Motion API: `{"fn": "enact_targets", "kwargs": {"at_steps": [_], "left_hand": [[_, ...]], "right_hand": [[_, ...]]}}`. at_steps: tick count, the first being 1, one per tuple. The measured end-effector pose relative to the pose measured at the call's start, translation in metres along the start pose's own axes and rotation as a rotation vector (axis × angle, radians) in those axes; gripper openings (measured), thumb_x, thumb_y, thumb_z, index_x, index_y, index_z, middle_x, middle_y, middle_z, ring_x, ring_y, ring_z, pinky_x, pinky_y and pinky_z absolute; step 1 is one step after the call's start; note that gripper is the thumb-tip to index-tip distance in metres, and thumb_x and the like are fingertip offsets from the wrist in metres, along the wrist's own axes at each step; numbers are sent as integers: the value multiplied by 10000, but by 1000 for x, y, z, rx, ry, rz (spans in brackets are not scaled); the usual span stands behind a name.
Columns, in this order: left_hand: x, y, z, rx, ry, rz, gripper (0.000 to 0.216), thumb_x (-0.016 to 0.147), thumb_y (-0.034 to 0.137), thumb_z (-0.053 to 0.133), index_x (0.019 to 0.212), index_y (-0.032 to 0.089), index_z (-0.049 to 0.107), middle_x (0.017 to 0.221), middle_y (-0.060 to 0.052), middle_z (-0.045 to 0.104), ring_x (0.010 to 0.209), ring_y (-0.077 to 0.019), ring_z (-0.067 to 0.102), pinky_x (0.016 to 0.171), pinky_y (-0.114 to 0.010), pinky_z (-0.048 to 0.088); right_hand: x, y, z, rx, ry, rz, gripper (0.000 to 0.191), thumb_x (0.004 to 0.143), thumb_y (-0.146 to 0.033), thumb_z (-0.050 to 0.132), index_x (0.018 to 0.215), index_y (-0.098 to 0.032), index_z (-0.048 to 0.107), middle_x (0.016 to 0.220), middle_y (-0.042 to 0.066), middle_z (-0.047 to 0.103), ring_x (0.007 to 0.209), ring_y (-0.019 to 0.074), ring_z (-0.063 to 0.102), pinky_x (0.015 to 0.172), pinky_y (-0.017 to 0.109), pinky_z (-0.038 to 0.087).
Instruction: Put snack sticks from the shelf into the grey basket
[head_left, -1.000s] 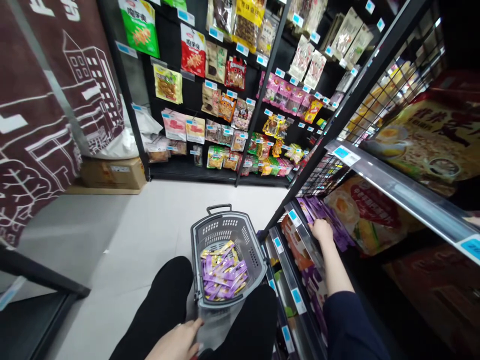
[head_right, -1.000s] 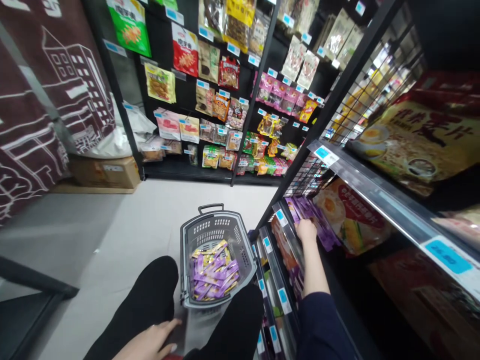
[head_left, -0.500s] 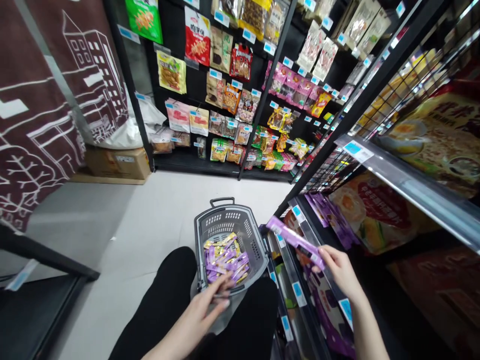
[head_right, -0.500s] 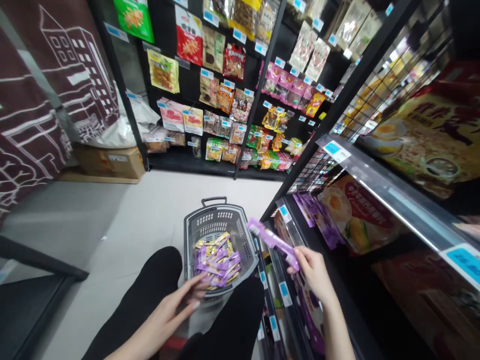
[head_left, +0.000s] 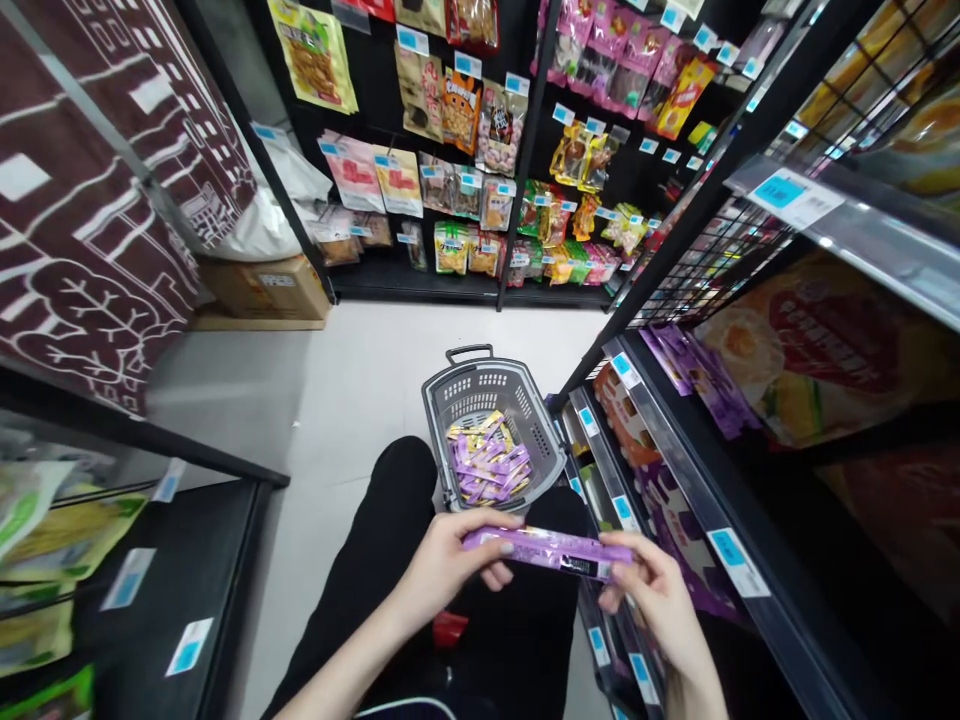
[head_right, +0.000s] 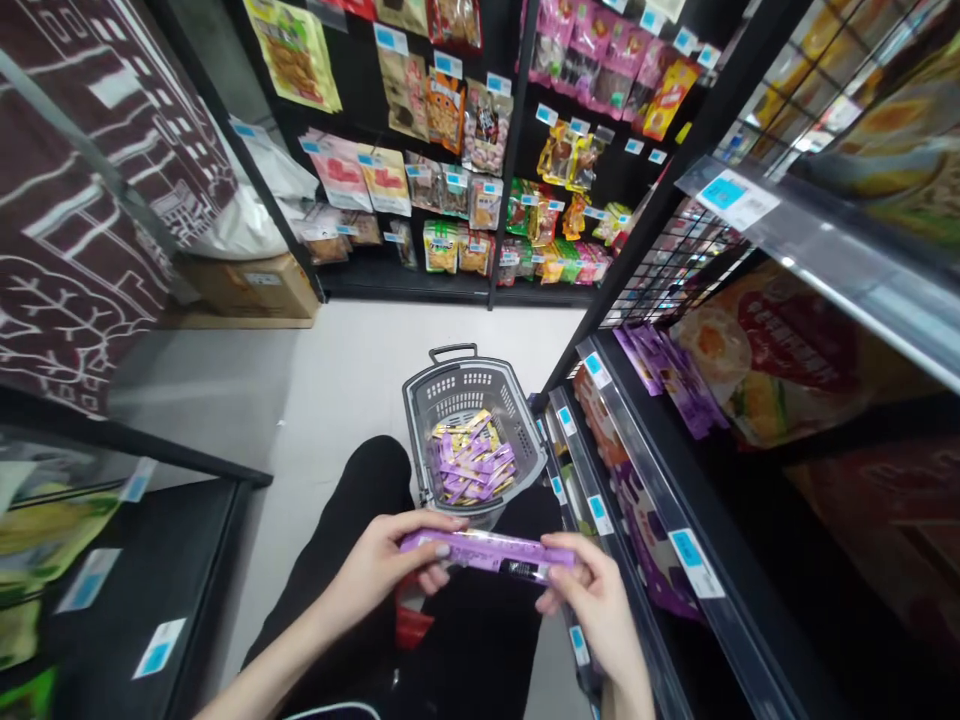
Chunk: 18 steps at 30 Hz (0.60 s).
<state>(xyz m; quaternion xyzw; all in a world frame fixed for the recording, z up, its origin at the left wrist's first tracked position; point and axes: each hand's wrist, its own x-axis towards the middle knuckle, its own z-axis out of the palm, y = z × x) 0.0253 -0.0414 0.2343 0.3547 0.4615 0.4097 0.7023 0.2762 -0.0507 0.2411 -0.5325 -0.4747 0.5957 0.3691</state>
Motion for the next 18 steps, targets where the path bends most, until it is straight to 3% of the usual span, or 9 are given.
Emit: {"fn": "enact_targets", "kwargs": {"at_steps": [2, 4, 7, 13, 18], "left_hand": [[-2, -7, -3, -29, 19, -37, 310, 634, 285, 730, 874, 96, 674, 538, -31, 666, 436, -167, 623, 432, -253, 529], [-4, -11, -6, -57, 24, -48, 288, 602, 271, 750, 827, 102, 686, 760, -85, 720, 457, -165, 639, 441, -261, 540], [-7, -11, -10, -73, 9, -51, 244, 591, 256, 758, 774, 105, 700, 1118, -146, 644, 544, -182, 675, 509, -287, 571], [-9, -8, -13, -44, -2, -31, 182, 596, 251, 751, 670, 94, 696, 1232, -162, 572, 570, -184, 678, 567, -322, 586], [-9, -2, -10, 129, -20, 45, 122, 598, 231, 743, 644, 125, 702, 1240, -131, 572, 723, -214, 676, 626, -334, 575]], "right_hand": [[-4, 8, 5, 20, 53, -20, 273, 722, -332, 699, 940, -170, 667, 624, 33, 664, 485, 150, 622, 504, 252, 508], [-6, 14, 8, 38, 101, -49, 195, 711, -321, 708, 839, -174, 697, 716, 43, 663, 481, 142, 626, 488, 248, 518], [-7, 20, 9, 59, 79, -69, 127, 735, -301, 688, 787, -185, 696, 771, 35, 637, 487, 130, 628, 488, 242, 527], [-3, 25, 7, 84, 5, -84, 148, 744, -310, 674, 765, -164, 660, 897, 47, 566, 498, 118, 615, 479, 260, 525], [4, 22, 26, -10, 217, -52, 320, 669, -347, 725, 578, -164, 480, 772, 3, 499, 437, 67, 478, 357, 207, 377]]}}
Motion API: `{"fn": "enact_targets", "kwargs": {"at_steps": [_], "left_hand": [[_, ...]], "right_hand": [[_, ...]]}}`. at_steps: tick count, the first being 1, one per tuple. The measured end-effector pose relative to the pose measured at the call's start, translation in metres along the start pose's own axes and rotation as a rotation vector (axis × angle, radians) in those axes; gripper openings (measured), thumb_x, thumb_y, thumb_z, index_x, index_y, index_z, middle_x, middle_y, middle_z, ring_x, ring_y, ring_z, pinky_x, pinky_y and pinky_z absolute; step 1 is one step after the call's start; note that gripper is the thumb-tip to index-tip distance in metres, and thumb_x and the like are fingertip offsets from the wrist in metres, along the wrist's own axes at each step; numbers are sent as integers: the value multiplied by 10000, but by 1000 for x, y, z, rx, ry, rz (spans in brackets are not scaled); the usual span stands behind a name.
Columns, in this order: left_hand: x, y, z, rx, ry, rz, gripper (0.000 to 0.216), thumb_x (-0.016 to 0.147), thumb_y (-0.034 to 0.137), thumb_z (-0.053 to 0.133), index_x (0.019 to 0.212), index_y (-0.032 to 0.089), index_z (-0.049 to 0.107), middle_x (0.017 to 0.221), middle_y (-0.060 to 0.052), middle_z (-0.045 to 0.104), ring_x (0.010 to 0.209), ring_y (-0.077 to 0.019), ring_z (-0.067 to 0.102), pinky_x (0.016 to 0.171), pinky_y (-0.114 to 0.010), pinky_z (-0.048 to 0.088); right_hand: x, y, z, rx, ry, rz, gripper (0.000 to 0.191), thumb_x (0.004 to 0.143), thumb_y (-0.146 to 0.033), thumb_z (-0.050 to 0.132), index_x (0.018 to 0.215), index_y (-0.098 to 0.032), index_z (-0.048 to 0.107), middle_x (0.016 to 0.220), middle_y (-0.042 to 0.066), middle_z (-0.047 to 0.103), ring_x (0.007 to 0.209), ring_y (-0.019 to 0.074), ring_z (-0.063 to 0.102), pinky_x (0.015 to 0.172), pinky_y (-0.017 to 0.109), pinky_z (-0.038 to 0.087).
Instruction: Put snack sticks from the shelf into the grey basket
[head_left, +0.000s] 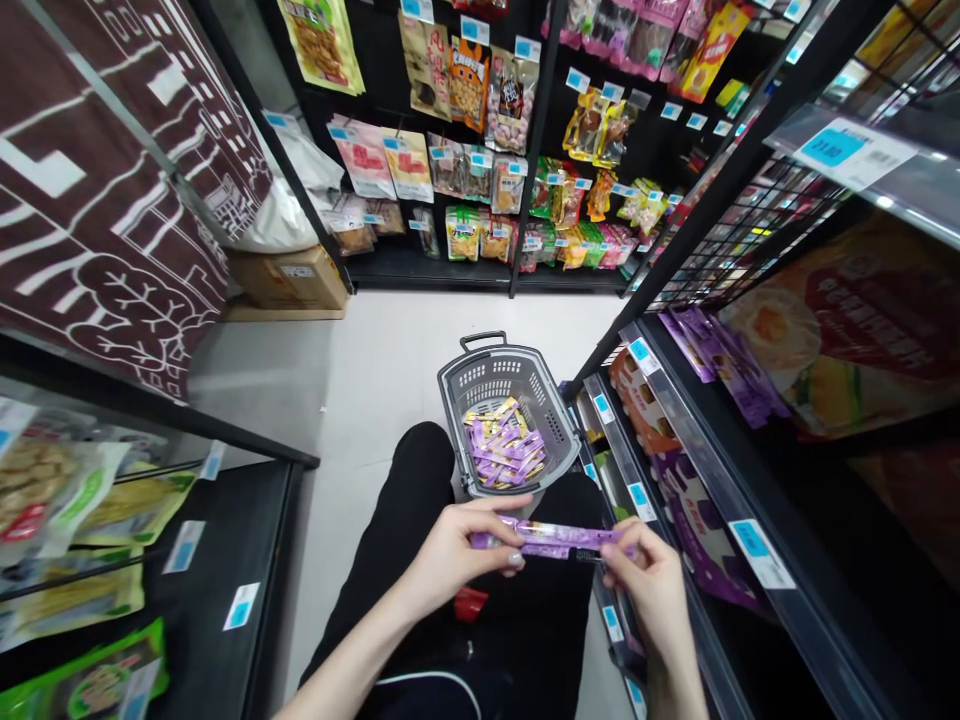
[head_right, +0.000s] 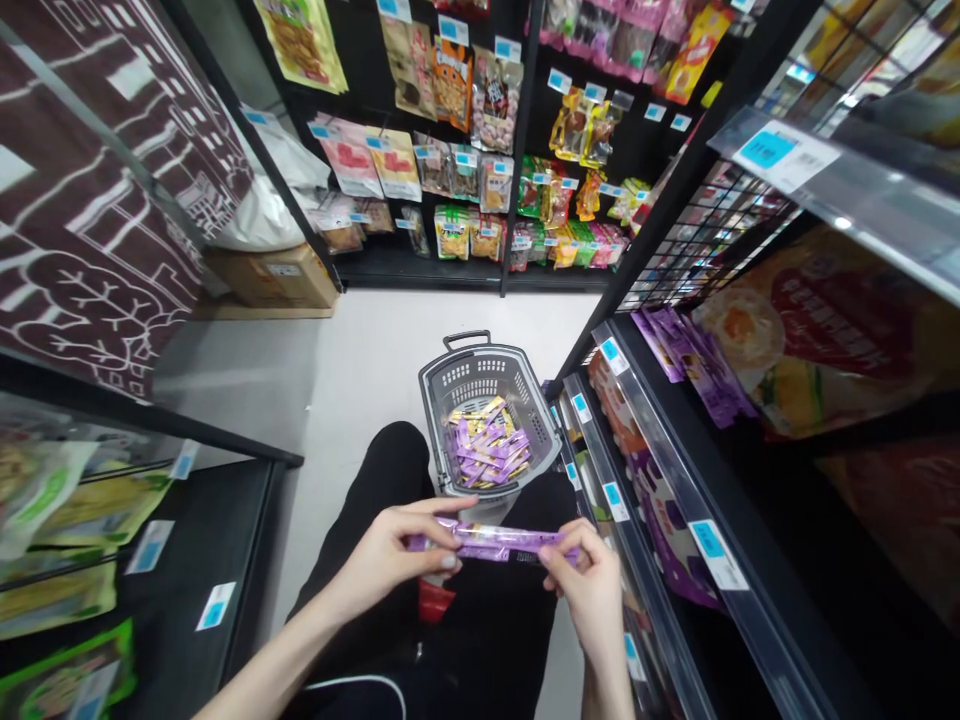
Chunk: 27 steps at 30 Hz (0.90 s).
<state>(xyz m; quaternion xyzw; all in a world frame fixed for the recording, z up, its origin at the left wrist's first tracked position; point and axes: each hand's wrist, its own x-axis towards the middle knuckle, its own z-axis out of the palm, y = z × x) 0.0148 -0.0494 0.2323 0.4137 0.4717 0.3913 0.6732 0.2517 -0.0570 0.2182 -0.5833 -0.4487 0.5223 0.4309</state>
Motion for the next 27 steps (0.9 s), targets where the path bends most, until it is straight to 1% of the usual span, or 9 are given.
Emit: {"fn": "enact_targets", "kwargs": {"at_steps": [2, 4, 8, 10, 14, 16, 19, 24, 27], "left_hand": [[1, 2, 1, 107, 32, 68, 98, 624, 229, 721, 621, 136, 693, 1212, -123, 591, 824, -232, 656, 634, -310, 562], [1, 4, 1, 211, 65, 135, 105, 663, 240, 689, 612, 148, 680, 1179, -113, 608, 887, -235, 633, 640, -288, 545], [3, 5, -1, 384, 100, 250, 86, 697, 239, 665, 641, 174, 660, 1098, -92, 629, 965, -230, 595, 807, -321, 493], [6, 5, 0, 339, 138, 239, 95, 709, 250, 660, 684, 174, 609, 1076, -86, 634, 956, -222, 598, 833, -336, 480], [13, 3, 2, -46, 194, 66, 300, 725, 321, 653, 807, 207, 388, 1035, -66, 648, 588, -131, 621, 570, -299, 523], [16, 1, 0, -161, 131, -12, 372, 703, 330, 679, 829, 212, 350, 954, -52, 672, 534, -123, 615, 552, -303, 529], [18, -1, -6, -219, -4, -101, 408, 664, 308, 723, 858, 190, 385, 878, -57, 689, 644, -164, 657, 645, -336, 549], [15, -5, -13, -313, -224, -213, 385, 629, 184, 749, 868, 166, 448, 899, -71, 689, 793, -180, 668, 730, -311, 535], [12, -7, -13, -339, -240, -244, 387, 597, 122, 752, 870, 167, 481, 858, -50, 685, 820, -207, 675, 735, -311, 535]], "right_hand": [[1, -2, 10, -71, 83, -32, 400, 651, -340, 736, 556, -188, 379, 699, -21, 456, 484, 74, 434, 410, 205, 367], [1, -1, 18, -126, 125, -86, 417, 653, -333, 732, 574, -202, 344, 677, -27, 434, 557, 97, 426, 505, 221, 385], [0, 3, 26, -152, 135, -131, 385, 683, -325, 701, 625, -212, 338, 700, -30, 415, 613, 113, 412, 584, 238, 363], [-2, 4, 29, -157, 142, -143, 379, 705, -316, 683, 640, -216, 323, 711, -32, 406, 617, 111, 402, 590, 237, 349], [-6, 3, 34, -158, 198, -207, 356, 745, -301, 651, 664, -218, 314, 762, -19, 424, 642, 115, 406, 598, 236, 337], [-6, 3, 33, -155, 220, -251, 345, 756, -292, 643, 666, -218, 318, 777, -12, 431, 665, 121, 422, 611, 240, 340], [-3, 3, 28, -170, 200, -289, 334, 768, -282, 633, 650, -215, 327, 770, -7, 441, 694, 132, 443, 641, 251, 350], [1, 6, 16, -175, 149, -272, 319, 763, -286, 635, 642, -211, 350, 777, 4, 456, 721, 144, 467, 665, 261, 375], [3, 5, 9, -156, 180, -222, 314, 749, -305, 646, 654, -210, 363, 801, 9, 465, 720, 140, 475, 657, 257, 392]]}}
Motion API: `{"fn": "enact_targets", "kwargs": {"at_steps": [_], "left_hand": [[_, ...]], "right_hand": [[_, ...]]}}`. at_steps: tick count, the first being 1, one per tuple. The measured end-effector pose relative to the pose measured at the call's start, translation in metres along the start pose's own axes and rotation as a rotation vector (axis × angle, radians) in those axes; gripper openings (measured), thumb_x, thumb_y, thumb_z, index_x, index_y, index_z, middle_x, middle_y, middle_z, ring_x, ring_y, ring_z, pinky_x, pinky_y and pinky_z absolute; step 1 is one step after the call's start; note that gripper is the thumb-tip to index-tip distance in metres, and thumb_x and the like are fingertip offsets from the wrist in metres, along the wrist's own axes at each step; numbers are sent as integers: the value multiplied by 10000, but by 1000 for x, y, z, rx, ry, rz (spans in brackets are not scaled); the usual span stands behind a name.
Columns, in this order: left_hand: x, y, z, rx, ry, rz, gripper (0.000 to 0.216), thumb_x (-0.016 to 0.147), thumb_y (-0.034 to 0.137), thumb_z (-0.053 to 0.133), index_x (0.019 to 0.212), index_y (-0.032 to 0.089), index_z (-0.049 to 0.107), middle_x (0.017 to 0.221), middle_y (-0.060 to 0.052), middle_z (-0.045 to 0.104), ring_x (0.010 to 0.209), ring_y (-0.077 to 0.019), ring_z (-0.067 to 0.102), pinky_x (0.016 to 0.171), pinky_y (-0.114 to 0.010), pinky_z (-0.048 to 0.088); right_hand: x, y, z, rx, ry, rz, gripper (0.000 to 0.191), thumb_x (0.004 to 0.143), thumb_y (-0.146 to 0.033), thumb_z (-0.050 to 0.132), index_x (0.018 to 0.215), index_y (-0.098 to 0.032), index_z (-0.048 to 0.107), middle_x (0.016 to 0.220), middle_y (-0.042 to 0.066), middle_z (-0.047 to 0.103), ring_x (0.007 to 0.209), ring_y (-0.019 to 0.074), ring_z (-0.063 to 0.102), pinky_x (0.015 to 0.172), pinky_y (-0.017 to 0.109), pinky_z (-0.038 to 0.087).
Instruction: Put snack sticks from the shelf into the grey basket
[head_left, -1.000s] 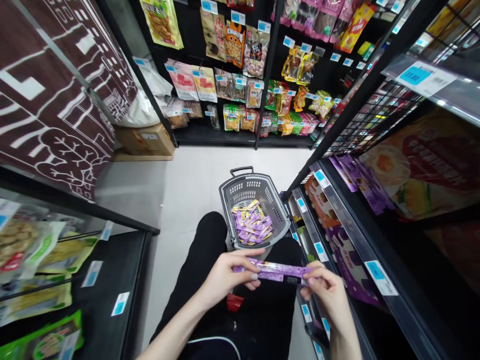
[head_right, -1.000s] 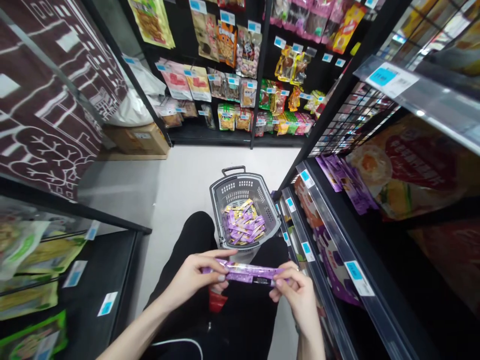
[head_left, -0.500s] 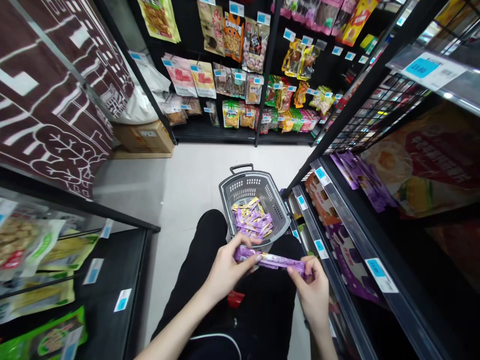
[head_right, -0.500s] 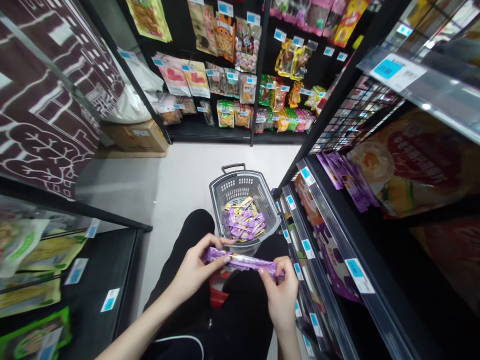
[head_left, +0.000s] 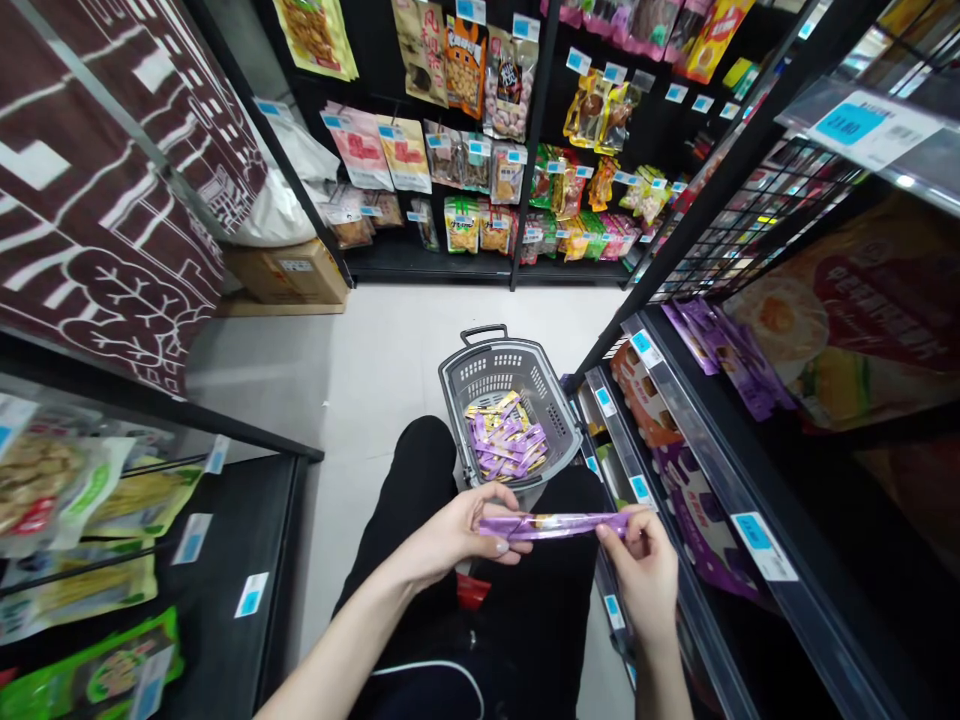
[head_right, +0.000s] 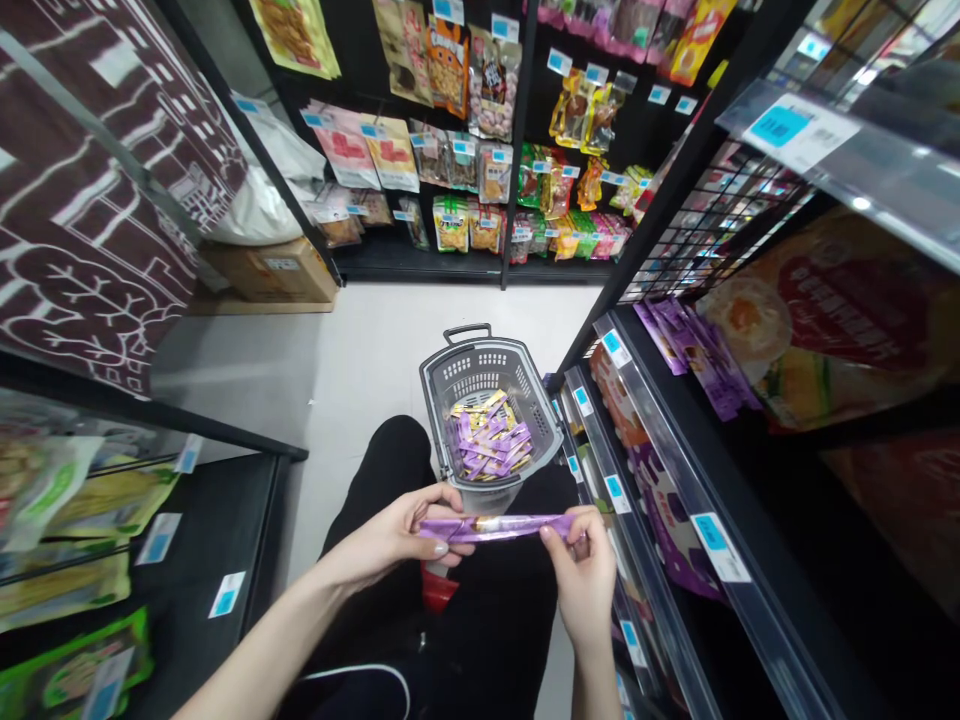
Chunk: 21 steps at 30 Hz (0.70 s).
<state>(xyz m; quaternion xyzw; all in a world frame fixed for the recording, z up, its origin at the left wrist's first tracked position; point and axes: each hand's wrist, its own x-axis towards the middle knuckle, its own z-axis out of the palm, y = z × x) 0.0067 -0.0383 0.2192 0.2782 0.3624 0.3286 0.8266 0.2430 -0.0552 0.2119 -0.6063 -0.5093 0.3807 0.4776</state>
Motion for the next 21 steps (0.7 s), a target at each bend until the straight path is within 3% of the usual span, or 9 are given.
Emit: {"fn": "enact_targets", "kwargs": {"at_steps": [3, 7, 11, 14, 17, 21], "left_hand": [[-2, -1, 1, 3, 33, 9, 381, 610, 129, 741, 911, 170, 511, 818, -34, 672, 811, -224, 678, 718, -327, 543], [-4, 3, 4, 104, -24, -16, 503, 584, 177, 766, 1033, 160, 540, 828, -49, 682, 764, -207, 676, 702, -318, 540], [-2, 5, 5, 327, 65, -54, 363, 715, 344, 657, 975, 95, 610, 680, -60, 681, 625, -176, 663, 633, -291, 539], [-3, 3, 2, 388, 59, -91, 343, 719, 334, 650, 957, 91, 610, 647, -55, 672, 615, -183, 667, 623, -291, 542], [-8, 2, -1, 390, -55, -153, 347, 709, 346, 654, 971, 134, 575, 750, -50, 672, 599, -179, 667, 550, -267, 533], [-10, 2, 4, 556, -322, -252, 245, 716, 369, 646, 849, 170, 593, 730, -22, 661, 555, -137, 635, 509, -213, 499]], "right_hand": [[4, -1, -8, 12, 22, 22, 327, 726, -314, 669, 654, -208, 368, 807, 4, 477, 692, 129, 479, 638, 248, 399], [6, -2, -15, 27, -16, 27, 331, 710, -306, 688, 658, -205, 377, 807, -1, 486, 685, 122, 492, 619, 234, 409], [3, 2, -11, 91, -44, 90, 272, 722, -327, 680, 782, -211, 441, 829, 1, 508, 622, 106, 518, 552, 224, 434], [1, 5, -8, 194, -24, 177, 270, 763, -369, 635, 904, -218, 463, 761, -20, 506, 478, 79, 497, 444, 217, 410], [-1, 4, -5, 274, -18, 222, 305, 766, -381, 634, 958, -213, 468, 672, -42, 504, 449, 92, 519, 437, 226, 419], [-7, -4, 9, 301, -138, 263, 284, 785, -414, 606, 940, -201, 498, 573, -58, 508, 404, 96, 509, 410, 219, 409]]}}
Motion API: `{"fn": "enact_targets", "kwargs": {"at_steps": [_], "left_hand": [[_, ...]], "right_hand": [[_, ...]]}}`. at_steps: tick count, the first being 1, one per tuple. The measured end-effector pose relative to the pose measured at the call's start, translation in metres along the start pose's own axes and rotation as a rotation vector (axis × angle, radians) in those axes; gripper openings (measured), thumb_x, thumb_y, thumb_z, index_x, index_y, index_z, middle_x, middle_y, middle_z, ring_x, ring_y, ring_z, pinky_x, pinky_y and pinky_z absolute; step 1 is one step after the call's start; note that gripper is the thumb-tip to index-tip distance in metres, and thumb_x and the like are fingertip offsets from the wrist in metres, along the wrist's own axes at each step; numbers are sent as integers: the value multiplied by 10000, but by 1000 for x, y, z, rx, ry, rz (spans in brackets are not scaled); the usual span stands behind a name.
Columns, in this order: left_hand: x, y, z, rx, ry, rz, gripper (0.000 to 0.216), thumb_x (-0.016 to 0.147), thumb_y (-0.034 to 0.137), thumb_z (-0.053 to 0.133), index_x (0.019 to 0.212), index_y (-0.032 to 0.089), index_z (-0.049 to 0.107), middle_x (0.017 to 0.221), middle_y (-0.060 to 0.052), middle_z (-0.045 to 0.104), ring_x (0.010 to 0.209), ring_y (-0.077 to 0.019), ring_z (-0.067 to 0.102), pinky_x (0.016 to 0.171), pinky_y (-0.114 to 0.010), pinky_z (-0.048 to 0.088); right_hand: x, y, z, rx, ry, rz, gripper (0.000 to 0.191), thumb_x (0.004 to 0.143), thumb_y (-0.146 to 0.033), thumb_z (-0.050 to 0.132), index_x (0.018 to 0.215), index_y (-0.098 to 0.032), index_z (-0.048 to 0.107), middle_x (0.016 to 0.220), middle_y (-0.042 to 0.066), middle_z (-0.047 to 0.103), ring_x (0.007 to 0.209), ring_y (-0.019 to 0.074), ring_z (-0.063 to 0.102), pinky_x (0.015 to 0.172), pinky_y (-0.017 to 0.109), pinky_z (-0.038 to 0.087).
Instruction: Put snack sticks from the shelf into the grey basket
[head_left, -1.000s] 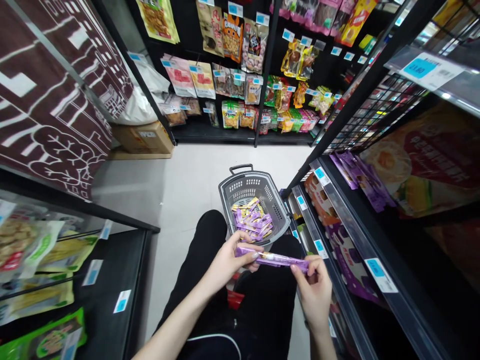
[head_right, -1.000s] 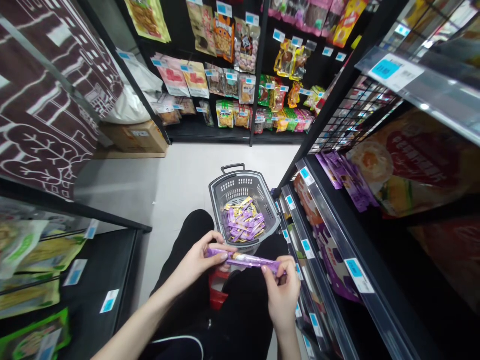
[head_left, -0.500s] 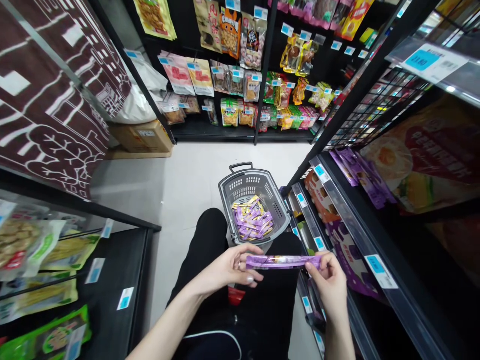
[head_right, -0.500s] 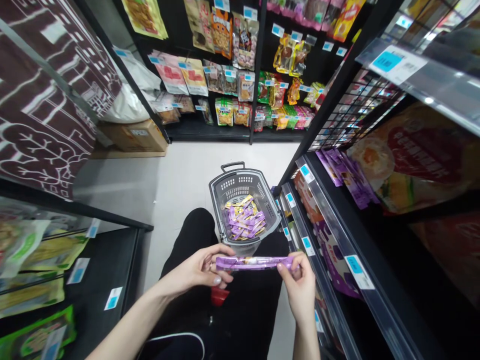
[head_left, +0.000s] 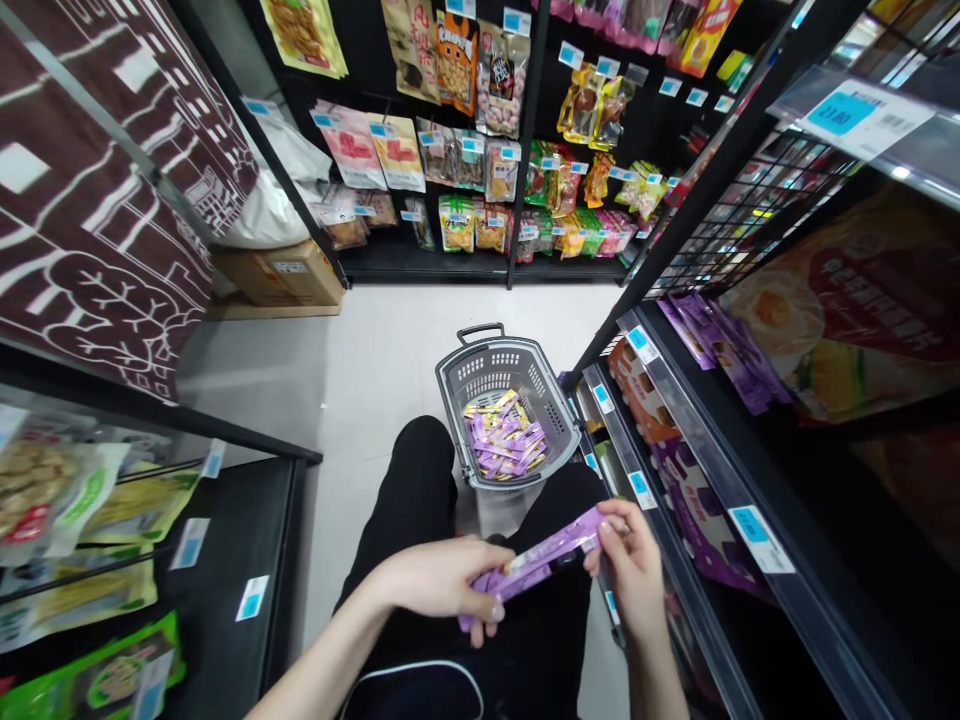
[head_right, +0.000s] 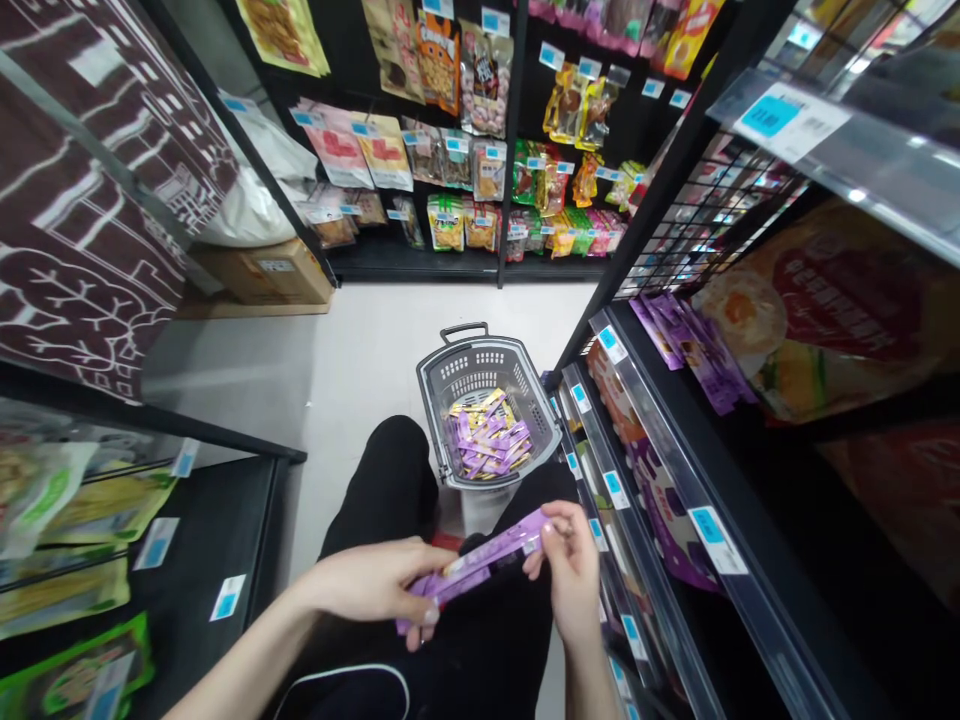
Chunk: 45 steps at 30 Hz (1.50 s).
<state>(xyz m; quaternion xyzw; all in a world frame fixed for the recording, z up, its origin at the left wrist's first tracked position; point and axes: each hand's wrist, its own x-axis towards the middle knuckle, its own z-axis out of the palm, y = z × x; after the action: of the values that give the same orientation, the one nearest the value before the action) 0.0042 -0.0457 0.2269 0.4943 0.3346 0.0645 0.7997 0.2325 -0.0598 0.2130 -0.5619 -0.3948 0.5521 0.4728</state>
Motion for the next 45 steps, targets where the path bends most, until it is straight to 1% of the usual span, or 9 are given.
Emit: {"fn": "enact_targets", "kwargs": {"at_steps": [4, 7, 16, 20, 26, 29, 33, 38, 45], "left_hand": [[13, 9, 11, -48, 94, 92, 297, 821, 438, 494, 893, 173, 608, 747, -22, 653, 602, -122, 618, 558, -207, 496], [22, 12, 18, -157, 174, 126, 302, 808, 425, 521, 879, 144, 605, 745, -20, 630, 593, -116, 614, 557, -206, 496], [12, -17, 9, -274, 25, 44, 212, 735, 303, 642, 853, 139, 578, 838, -66, 683, 565, -123, 642, 477, -189, 480], [6, -29, 3, -318, -12, 117, 284, 710, 203, 677, 978, 145, 604, 1004, -102, 676, 725, -148, 674, 606, -206, 503], [6, -48, -1, -563, -101, 259, 679, 553, 101, 790, 1180, 188, 543, 1221, -137, 578, 1042, -264, 603, 872, -336, 466], [6, -51, -1, -732, 21, 321, 733, 568, 111, 788, 1231, 215, 494, 1225, -124, 570, 1020, -270, 616, 835, -307, 493], [10, -44, -4, -819, 436, 330, 482, 682, 226, 730, 1121, 180, 535, 1092, -109, 640, 866, -213, 678, 642, -199, 540], [16, -37, -10, -648, 782, 335, 461, 704, 334, 700, 1081, 134, 526, 773, -55, 698, 684, -184, 688, 609, -250, 568], [10, -39, -17, -462, 813, 344, 523, 561, 277, 778, 1029, 126, 602, 805, -61, 718, 793, -211, 674, 731, -306, 543]], "right_hand": [[-4, 0, 21, -23, -153, 29, 249, 818, -423, 561, 912, -199, 508, 574, -49, 542, 415, 96, 517, 407, 210, 412], [-4, -1, 27, -29, -157, 16, 227, 830, -408, 549, 895, -194, 505, 567, -49, 544, 419, 95, 518, 402, 202, 406], [6, -2, 5, 52, -53, -10, 172, 773, -313, 632, 779, -189, 513, 435, -57, 538, 350, 80, 462, 377, 178, 333], [10, 2, -1, 127, -5, 8, 182, 739, -307, 664, 787, -184, 540, 439, -62, 528, 346, 80, 456, 371, 179, 323], [15, -1, -12, 212, -26, 84, 215, 714, -328, 695, 827, -156, 633, 420, -33, 559, 359, 81, 485, 389, 173, 372], [15, -5, -23, 216, -99, 119, 278, 726, -310, 695, 951, -149, 665, 577, 31, 668, 494, 117, 603, 510, 210, 491], [11, -3, -31, 163, -139, 120, 438, 641, -216, 770, 1062, -172, 654, 955, 99, 704, 778, 207, 681, 698, 317, 565], [10, 4, -24, 116, -43, 95, 407, 606, -239, 793, 995, -176, 691, 936, 96, 714, 786, 244, 691, 736, 388, 578], [13, 6, -23, 16, -32, 54, 312, 644, -328, 755, 911, -175, 709, 845, 80, 725, 746, 224, 692, 758, 374, 561]]}}
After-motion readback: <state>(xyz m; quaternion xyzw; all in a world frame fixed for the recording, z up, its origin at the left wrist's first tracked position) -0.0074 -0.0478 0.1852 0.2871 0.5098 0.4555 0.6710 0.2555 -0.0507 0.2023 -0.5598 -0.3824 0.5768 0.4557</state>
